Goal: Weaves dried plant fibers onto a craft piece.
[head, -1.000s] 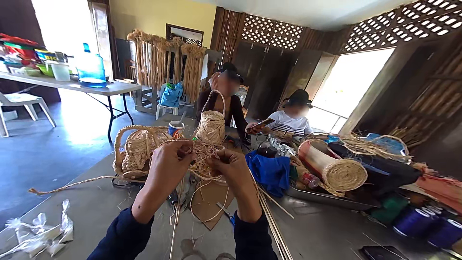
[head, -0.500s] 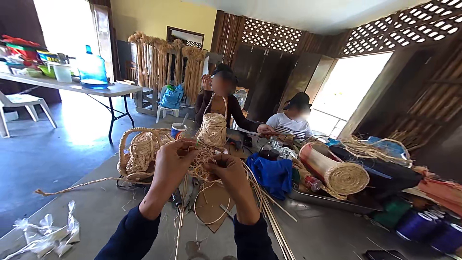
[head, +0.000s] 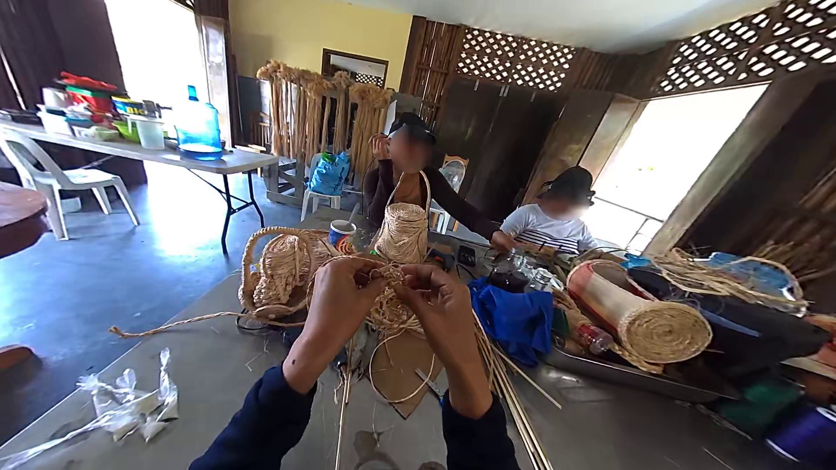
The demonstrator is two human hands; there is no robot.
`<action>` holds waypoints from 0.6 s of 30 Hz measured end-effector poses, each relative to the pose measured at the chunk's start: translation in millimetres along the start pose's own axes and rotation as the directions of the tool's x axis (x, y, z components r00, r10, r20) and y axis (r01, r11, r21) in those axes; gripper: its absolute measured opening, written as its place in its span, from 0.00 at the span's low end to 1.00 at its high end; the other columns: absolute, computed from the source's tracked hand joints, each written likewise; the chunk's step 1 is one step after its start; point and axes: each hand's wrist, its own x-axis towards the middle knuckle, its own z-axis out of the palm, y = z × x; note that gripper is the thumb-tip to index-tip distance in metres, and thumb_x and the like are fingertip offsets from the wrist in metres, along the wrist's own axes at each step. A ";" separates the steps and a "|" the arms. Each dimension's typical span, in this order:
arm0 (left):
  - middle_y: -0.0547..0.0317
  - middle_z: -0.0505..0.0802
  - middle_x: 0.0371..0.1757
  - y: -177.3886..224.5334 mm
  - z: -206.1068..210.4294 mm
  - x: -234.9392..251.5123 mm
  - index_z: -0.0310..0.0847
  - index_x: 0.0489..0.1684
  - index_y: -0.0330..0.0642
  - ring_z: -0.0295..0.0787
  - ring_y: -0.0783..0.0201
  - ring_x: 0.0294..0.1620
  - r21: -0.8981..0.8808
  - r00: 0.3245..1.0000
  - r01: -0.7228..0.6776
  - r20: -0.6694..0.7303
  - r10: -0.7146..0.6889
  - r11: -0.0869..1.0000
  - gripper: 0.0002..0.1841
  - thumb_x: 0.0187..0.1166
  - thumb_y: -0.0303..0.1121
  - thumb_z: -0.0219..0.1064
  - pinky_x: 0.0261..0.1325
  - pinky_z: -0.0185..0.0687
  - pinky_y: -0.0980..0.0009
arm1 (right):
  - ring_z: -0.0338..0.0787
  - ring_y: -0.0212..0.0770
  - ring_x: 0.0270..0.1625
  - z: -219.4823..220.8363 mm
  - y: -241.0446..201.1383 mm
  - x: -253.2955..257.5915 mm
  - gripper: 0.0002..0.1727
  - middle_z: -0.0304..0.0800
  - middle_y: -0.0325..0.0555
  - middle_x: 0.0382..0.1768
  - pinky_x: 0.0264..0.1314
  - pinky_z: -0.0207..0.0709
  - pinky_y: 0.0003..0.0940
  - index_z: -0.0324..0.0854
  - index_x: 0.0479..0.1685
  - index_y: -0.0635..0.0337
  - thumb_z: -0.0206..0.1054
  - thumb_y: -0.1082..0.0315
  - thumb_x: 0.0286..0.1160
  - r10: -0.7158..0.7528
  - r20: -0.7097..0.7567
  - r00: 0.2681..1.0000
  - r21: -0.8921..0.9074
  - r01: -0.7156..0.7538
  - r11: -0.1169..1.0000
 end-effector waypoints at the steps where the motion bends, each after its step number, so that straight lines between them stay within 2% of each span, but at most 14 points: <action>1: 0.61 0.95 0.40 0.2 1.0 -0.7 0.92 0.45 0.38 0.90 0.76 0.37 -0.001 1.000 -0.012 0.000 0.012 1.000 0.08 0.72 0.23 0.75 0.44 0.85 0.79 | 0.90 0.26 0.39 2.3 2.4 -0.1 0.13 0.93 0.42 0.38 0.44 0.85 0.20 0.90 0.47 0.66 0.75 0.70 0.66 -0.052 -0.022 0.998 -0.014 0.051 0.999; 4: 0.61 0.95 0.42 1.9 3.5 -3.0 0.92 0.47 0.39 0.90 0.77 0.38 -0.033 0.999 -0.032 0.006 0.032 0.999 0.09 0.71 0.24 0.76 0.44 0.86 0.81 | 0.90 0.22 0.36 6.6 3.4 -1.5 0.05 0.94 0.41 0.34 0.44 0.84 0.17 0.91 0.38 0.66 0.73 0.75 0.68 -0.104 -0.081 0.991 -0.043 0.100 0.994; 7: 0.61 0.96 0.42 -0.3 8.5 -3.3 0.90 0.49 0.38 0.92 0.77 0.40 -0.123 1.000 -0.024 0.016 0.026 0.992 0.14 0.65 0.25 0.79 0.46 0.88 0.79 | 0.88 0.21 0.33 7.4 -1.0 -2.1 0.03 0.93 0.39 0.31 0.41 0.83 0.16 0.89 0.36 0.66 0.72 0.77 0.70 -0.022 -0.101 0.995 0.027 0.024 0.999; 12: 0.61 0.95 0.42 -3.5 15.6 -2.9 0.88 0.51 0.35 0.92 0.76 0.39 -0.245 0.999 -0.013 0.043 0.024 0.969 0.16 0.64 0.19 0.79 0.47 0.89 0.79 | 0.89 0.26 0.32 4.3 -2.4 -0.1 0.03 0.90 0.39 0.30 0.41 0.86 0.21 0.87 0.36 0.68 0.68 0.80 0.73 0.154 -0.036 0.987 0.231 -0.142 0.962; 15: 0.63 0.95 0.40 -5.5 14.7 -1.9 0.87 0.54 0.36 0.91 0.76 0.39 -0.223 0.996 -0.012 0.085 0.031 0.975 0.18 0.65 0.19 0.78 0.47 0.88 0.79 | 0.88 0.27 0.32 0.6 -7.9 1.1 0.04 0.89 0.40 0.30 0.41 0.85 0.22 0.85 0.36 0.68 0.66 0.80 0.76 0.271 0.017 0.962 0.265 -0.266 0.927; 18: 0.62 0.95 0.43 -8.1 14.0 -2.0 0.87 0.53 0.36 0.92 0.75 0.42 -0.175 0.991 -0.040 0.119 0.062 0.984 0.17 0.66 0.20 0.78 0.50 0.88 0.77 | 0.87 0.26 0.31 -1.1 -12.0 1.4 0.06 0.87 0.39 0.28 0.40 0.83 0.21 0.83 0.36 0.67 0.63 0.79 0.80 0.329 0.047 0.943 0.267 -0.329 0.906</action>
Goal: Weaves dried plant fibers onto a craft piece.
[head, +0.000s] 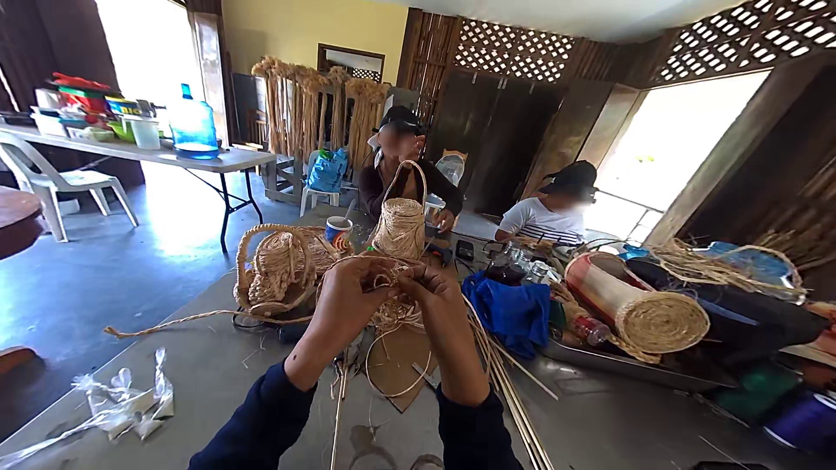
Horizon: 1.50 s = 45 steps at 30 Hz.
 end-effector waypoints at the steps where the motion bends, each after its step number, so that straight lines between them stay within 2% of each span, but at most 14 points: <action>1: 0.61 0.95 0.42 -0.7 0.3 -0.1 0.87 0.51 0.36 0.92 0.75 0.42 0.009 1.000 -0.008 0.004 0.008 1.000 0.15 0.65 0.20 0.78 0.50 0.88 0.77 | 0.87 0.26 0.30 -0.5 -1.4 -0.2 0.06 0.87 0.39 0.28 0.39 0.83 0.21 0.83 0.36 0.67 0.63 0.79 0.80 0.018 0.000 1.000 -0.001 -0.018 1.000; 6: 0.62 0.94 0.42 -0.1 -0.3 -0.1 0.86 0.48 0.36 0.91 0.77 0.42 -0.003 1.000 -0.020 0.020 0.020 1.000 0.15 0.64 0.19 0.79 0.50 0.88 0.79 | 0.87 0.28 0.29 -4.2 -3.5 1.6 0.07 0.88 0.40 0.27 0.37 0.83 0.21 0.83 0.36 0.67 0.62 0.79 0.82 0.091 0.033 0.995 0.044 -0.093 0.995; 10: 0.64 0.94 0.39 -2.6 -1.8 2.1 0.87 0.45 0.37 0.91 0.78 0.39 -0.008 1.000 0.000 0.019 0.000 1.000 0.13 0.64 0.19 0.79 0.47 0.87 0.81 | 0.86 0.26 0.29 -6.2 -2.1 1.8 0.04 0.87 0.39 0.27 0.37 0.82 0.20 0.85 0.37 0.67 0.65 0.79 0.79 0.057 0.038 0.998 -0.025 -0.056 0.998; 14: 0.64 0.94 0.38 -2.6 -2.9 2.5 0.89 0.45 0.37 0.89 0.78 0.36 -0.021 1.000 0.024 0.020 -0.024 0.999 0.12 0.65 0.19 0.78 0.44 0.86 0.81 | 0.88 0.27 0.31 -7.2 -0.7 1.9 0.02 0.90 0.40 0.29 0.39 0.85 0.21 0.87 0.39 0.68 0.69 0.78 0.76 -0.006 0.029 1.000 -0.070 0.008 0.997; 19: 0.65 0.94 0.41 -2.8 -3.0 2.1 0.90 0.45 0.39 0.88 0.78 0.34 0.051 0.998 0.039 0.044 -0.042 0.998 0.11 0.67 0.21 0.75 0.39 0.85 0.81 | 0.85 0.22 0.30 -0.1 9.7 3.6 0.02 0.90 0.39 0.29 0.37 0.79 0.17 0.88 0.35 0.66 0.72 0.76 0.73 -0.220 -0.078 0.972 -0.201 0.201 0.959; 22: 0.65 0.93 0.41 0.4 -5.0 1.8 0.90 0.44 0.40 0.87 0.77 0.35 0.095 0.995 0.077 0.063 -0.083 0.992 0.09 0.68 0.22 0.74 0.40 0.84 0.79 | 0.89 0.25 0.33 2.5 9.5 3.1 0.02 0.90 0.42 0.30 0.41 0.84 0.19 0.86 0.35 0.68 0.69 0.80 0.73 -0.241 -0.131 0.962 -0.103 0.229 0.968; 25: 0.64 0.94 0.43 0.5 -7.0 2.0 0.91 0.47 0.42 0.88 0.76 0.38 0.147 0.993 0.071 0.081 -0.083 0.987 0.09 0.72 0.23 0.71 0.44 0.84 0.77 | 0.88 0.25 0.33 4.9 9.6 3.6 0.03 0.89 0.40 0.29 0.41 0.84 0.19 0.84 0.34 0.67 0.68 0.81 0.72 -0.226 -0.186 0.956 -0.050 0.221 0.974; 28: 0.58 0.94 0.49 -1.4 -6.4 0.4 0.92 0.53 0.43 0.89 0.68 0.48 0.260 0.989 0.005 0.140 -0.043 0.966 0.13 0.76 0.25 0.66 0.54 0.84 0.65 | 0.88 0.25 0.33 8.3 13.9 4.2 0.03 0.88 0.40 0.29 0.41 0.84 0.19 0.83 0.35 0.67 0.66 0.81 0.74 -0.230 -0.193 0.954 -0.049 0.225 0.973; 30: 0.55 0.93 0.51 -1.5 -5.0 -1.1 0.92 0.55 0.44 0.89 0.65 0.50 0.289 0.987 -0.019 0.156 -0.028 0.957 0.14 0.77 0.25 0.65 0.57 0.84 0.62 | 0.87 0.25 0.33 9.8 16.7 5.0 0.03 0.87 0.39 0.29 0.41 0.83 0.19 0.82 0.34 0.66 0.66 0.80 0.74 -0.249 -0.203 0.947 -0.046 0.245 0.968; 37: 0.56 0.93 0.54 2.4 -8.7 -1.9 0.90 0.58 0.43 0.89 0.65 0.53 0.285 0.964 0.014 0.251 -0.089 0.958 0.14 0.79 0.24 0.64 0.60 0.83 0.62 | 0.87 0.27 0.32 13.2 18.7 3.8 0.06 0.87 0.40 0.27 0.40 0.82 0.21 0.80 0.32 0.65 0.61 0.81 0.76 -0.228 -0.246 0.942 0.004 0.236 0.972; 39: 0.60 0.94 0.50 3.7 -9.4 -1.9 0.89 0.58 0.42 0.89 0.70 0.50 0.224 0.958 0.036 0.268 -0.097 0.974 0.13 0.78 0.25 0.67 0.57 0.85 0.68 | 0.87 0.27 0.31 14.1 19.6 3.3 0.07 0.86 0.39 0.26 0.41 0.83 0.22 0.81 0.32 0.65 0.61 0.81 0.76 -0.196 -0.236 0.952 0.043 0.212 0.976; 41: 0.63 0.94 0.47 6.4 -9.2 -2.5 0.90 0.54 0.42 0.90 0.75 0.47 0.161 0.963 0.065 0.250 -0.104 0.985 0.10 0.78 0.27 0.71 0.54 0.86 0.73 | 0.85 0.25 0.29 15.0 18.5 2.0 0.07 0.86 0.38 0.25 0.37 0.79 0.20 0.81 0.31 0.64 0.62 0.81 0.75 -0.159 -0.230 0.960 0.082 0.182 0.980; 43: 0.65 0.95 0.44 6.9 -9.1 -3.9 0.91 0.48 0.43 0.90 0.76 0.44 0.129 0.972 0.071 0.214 -0.097 0.989 0.07 0.77 0.29 0.74 0.53 0.86 0.73 | 0.82 0.24 0.27 16.2 17.1 0.4 0.08 0.85 0.37 0.24 0.33 0.76 0.18 0.83 0.30 0.63 0.63 0.81 0.76 -0.121 -0.221 0.968 0.120 0.150 0.981; 45: 0.67 0.95 0.41 6.0 -9.3 -4.0 0.92 0.43 0.45 0.90 0.77 0.43 0.128 0.979 0.054 0.188 -0.078 0.990 0.06 0.73 0.30 0.77 0.50 0.86 0.74 | 0.82 0.24 0.26 17.0 17.0 -0.4 0.08 0.85 0.37 0.24 0.33 0.76 0.19 0.82 0.30 0.63 0.62 0.81 0.77 -0.109 -0.204 0.973 0.137 0.139 0.981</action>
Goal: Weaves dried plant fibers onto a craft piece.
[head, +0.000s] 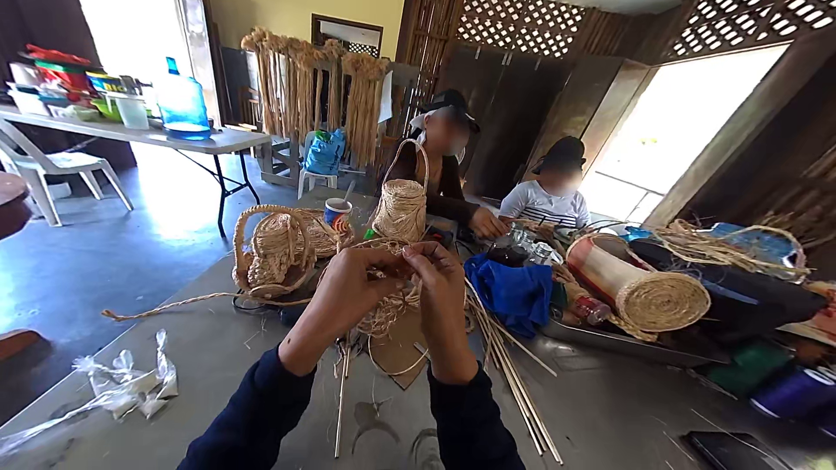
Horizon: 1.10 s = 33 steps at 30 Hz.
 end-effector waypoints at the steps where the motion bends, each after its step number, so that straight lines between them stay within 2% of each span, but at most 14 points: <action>1: 0.68 0.95 0.40 -0.3 -0.1 0.0 0.93 0.42 0.45 0.90 0.77 0.42 0.008 1.000 -0.005 -0.008 0.005 1.000 0.05 0.72 0.30 0.78 0.49 0.86 0.74 | 0.83 0.25 0.28 -0.1 0.3 -0.6 0.08 0.86 0.37 0.25 0.34 0.77 0.19 0.82 0.31 0.63 0.62 0.80 0.78 0.004 0.005 1.000 0.005 -0.004 1.000; 5: 0.67 0.95 0.37 1.6 0.9 1.3 0.93 0.39 0.46 0.89 0.76 0.40 0.110 0.998 0.020 -0.057 -0.014 0.994 0.02 0.74 0.30 0.77 0.49 0.85 0.71 | 0.87 0.30 0.31 1.1 -0.6 -0.8 0.09 0.88 0.41 0.27 0.38 0.82 0.24 0.81 0.32 0.63 0.59 0.80 0.79 0.008 -0.016 1.000 0.047 -0.007 0.999; 9: 0.59 0.95 0.42 5.1 8.0 -0.2 0.93 0.43 0.44 0.92 0.63 0.46 0.265 0.999 0.048 -0.024 -0.043 0.963 0.04 0.79 0.30 0.72 0.56 0.85 0.55 | 0.90 0.34 0.33 1.9 1.6 0.2 0.07 0.89 0.43 0.28 0.42 0.85 0.28 0.80 0.34 0.63 0.60 0.80 0.80 -0.019 -0.082 0.996 0.096 0.027 0.995; 12: 0.57 0.96 0.43 5.6 12.4 -1.4 0.93 0.43 0.44 0.92 0.59 0.48 0.313 0.999 0.039 -0.016 -0.036 0.949 0.05 0.80 0.30 0.71 0.57 0.84 0.51 | 0.91 0.35 0.37 -3.6 -0.9 4.1 0.08 0.90 0.43 0.31 0.47 0.86 0.31 0.80 0.37 0.61 0.58 0.78 0.84 -0.032 -0.135 0.990 0.121 0.049 0.991; 14: 0.56 0.95 0.44 5.4 11.9 -1.2 0.92 0.44 0.42 0.92 0.59 0.48 0.311 0.999 0.039 -0.001 -0.041 0.950 0.05 0.80 0.29 0.70 0.56 0.84 0.52 | 0.92 0.36 0.38 -12.1 -3.8 9.0 0.09 0.91 0.43 0.31 0.50 0.87 0.32 0.79 0.37 0.60 0.57 0.77 0.86 -0.051 -0.164 0.985 0.144 0.075 0.987; 18: 0.61 0.94 0.37 0.6 5.6 3.0 0.90 0.43 0.41 0.90 0.71 0.38 0.161 0.999 0.042 -0.025 -0.039 0.986 0.03 0.79 0.29 0.72 0.48 0.87 0.70 | 0.92 0.36 0.35 -28.7 -7.4 19.0 0.10 0.91 0.43 0.31 0.45 0.88 0.32 0.82 0.34 0.60 0.59 0.77 0.84 -0.084 -0.187 0.979 0.149 0.113 0.982; 21: 0.62 0.93 0.34 -0.8 0.1 5.1 0.89 0.41 0.38 0.90 0.74 0.33 -0.060 0.993 0.072 -0.094 -0.077 0.996 0.03 0.75 0.24 0.74 0.42 0.88 0.76 | 0.91 0.35 0.30 -29.7 -7.6 20.2 0.08 0.89 0.42 0.27 0.40 0.89 0.30 0.81 0.35 0.61 0.61 0.78 0.82 -0.045 -0.165 0.985 0.126 0.067 0.990; 24: 0.59 0.93 0.34 -2.7 -4.1 7.2 0.87 0.42 0.34 0.93 0.71 0.35 -0.270 0.985 0.060 -0.138 -0.100 0.961 0.05 0.73 0.18 0.74 0.43 0.91 0.74 | 0.91 0.35 0.28 -24.3 -9.0 18.3 0.08 0.89 0.43 0.26 0.39 0.89 0.30 0.81 0.33 0.64 0.61 0.83 0.79 0.009 -0.123 0.992 0.130 0.007 0.992; 27: 0.58 0.94 0.35 -7.4 -8.5 8.5 0.87 0.41 0.34 0.92 0.70 0.34 -0.301 0.982 0.031 -0.171 -0.085 0.953 0.08 0.69 0.16 0.75 0.43 0.91 0.74 | 0.92 0.35 0.30 -23.1 -7.9 16.5 0.09 0.90 0.44 0.27 0.42 0.90 0.30 0.79 0.31 0.66 0.63 0.87 0.73 0.043 -0.071 0.997 0.098 -0.036 0.995; 29: 0.58 0.94 0.36 -6.9 -10.8 10.7 0.87 0.40 0.33 0.93 0.70 0.35 -0.306 0.977 0.013 -0.201 -0.078 0.952 0.08 0.68 0.15 0.75 0.44 0.91 0.74 | 0.92 0.34 0.30 -22.1 -7.0 17.4 0.08 0.90 0.43 0.27 0.42 0.90 0.28 0.80 0.33 0.67 0.65 0.88 0.71 0.037 -0.055 0.998 0.096 -0.032 0.995; 33: 0.58 0.94 0.37 -5.2 -9.8 11.7 0.87 0.40 0.33 0.93 0.70 0.35 -0.375 0.972 0.001 -0.216 -0.089 0.927 0.08 0.68 0.15 0.75 0.44 0.92 0.74 | 0.92 0.33 0.31 -13.6 -3.4 12.7 0.07 0.91 0.42 0.28 0.43 0.90 0.28 0.82 0.35 0.66 0.65 0.87 0.71 0.025 -0.017 1.000 0.140 -0.022 0.990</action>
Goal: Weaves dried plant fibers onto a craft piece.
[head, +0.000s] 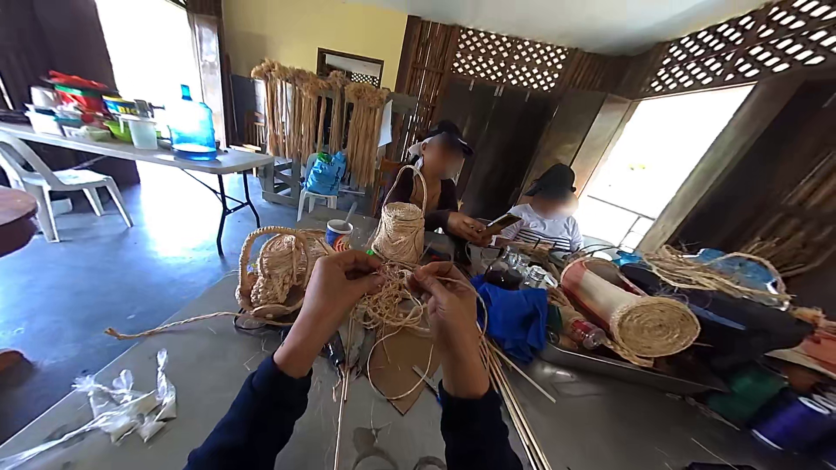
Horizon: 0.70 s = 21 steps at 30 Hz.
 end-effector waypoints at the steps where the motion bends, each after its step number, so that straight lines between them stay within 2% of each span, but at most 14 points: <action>1: 0.58 0.94 0.37 0.2 0.5 -0.5 0.87 0.40 0.33 0.93 0.70 0.36 -0.012 1.000 0.007 0.004 -0.007 1.000 0.08 0.68 0.15 0.75 0.44 0.92 0.74 | 0.92 0.33 0.31 2.5 1.9 -1.8 0.08 0.91 0.42 0.28 0.43 0.90 0.28 0.82 0.34 0.66 0.65 0.87 0.71 -0.016 0.006 1.000 0.009 0.016 1.000; 6: 0.57 0.94 0.36 -0.8 2.6 -2.4 0.87 0.39 0.32 0.94 0.68 0.35 -0.073 1.000 -0.011 0.021 0.013 0.997 0.07 0.69 0.15 0.74 0.43 0.93 0.73 | 0.90 0.28 0.33 8.3 7.0 -6.2 0.06 0.91 0.39 0.28 0.43 0.86 0.23 0.87 0.32 0.65 0.69 0.84 0.67 -0.173 0.065 0.983 -0.119 0.180 0.976; 9: 0.58 0.94 0.35 -4.5 0.8 -2.1 0.86 0.40 0.32 0.93 0.69 0.34 -0.133 0.998 -0.050 0.021 0.054 0.990 0.07 0.69 0.15 0.72 0.43 0.92 0.74 | 0.89 0.28 0.33 7.3 8.8 -6.7 0.05 0.91 0.39 0.29 0.43 0.86 0.23 0.87 0.35 0.66 0.67 0.82 0.71 -0.150 0.062 0.987 -0.158 0.158 0.975; 14: 0.57 0.94 0.34 -10.1 2.7 0.9 0.86 0.38 0.32 0.93 0.68 0.35 -0.294 0.998 -0.060 0.003 0.064 0.954 0.07 0.69 0.13 0.69 0.44 0.92 0.72 | 0.88 0.26 0.30 9.7 11.0 -6.7 0.06 0.91 0.39 0.28 0.37 0.84 0.20 0.86 0.35 0.66 0.64 0.82 0.75 -0.086 0.064 0.994 -0.038 0.089 0.995; 17: 0.56 0.94 0.33 -11.8 5.6 0.5 0.86 0.37 0.32 0.93 0.67 0.34 -0.329 0.997 -0.078 -0.036 0.070 0.941 0.08 0.68 0.12 0.69 0.45 0.92 0.71 | 0.88 0.27 0.30 10.6 9.6 -8.3 0.06 0.91 0.39 0.28 0.38 0.84 0.21 0.86 0.34 0.65 0.65 0.83 0.74 -0.090 0.038 0.995 -0.014 0.090 0.996; 21: 0.58 0.94 0.32 -12.5 9.7 0.7 0.86 0.35 0.33 0.93 0.68 0.33 -0.334 0.990 -0.130 -0.096 0.103 0.934 0.08 0.67 0.11 0.69 0.45 0.92 0.72 | 0.89 0.26 0.30 12.3 6.6 -6.4 0.06 0.91 0.39 0.28 0.38 0.85 0.21 0.86 0.33 0.65 0.68 0.85 0.68 -0.176 0.012 0.984 -0.075 0.177 0.981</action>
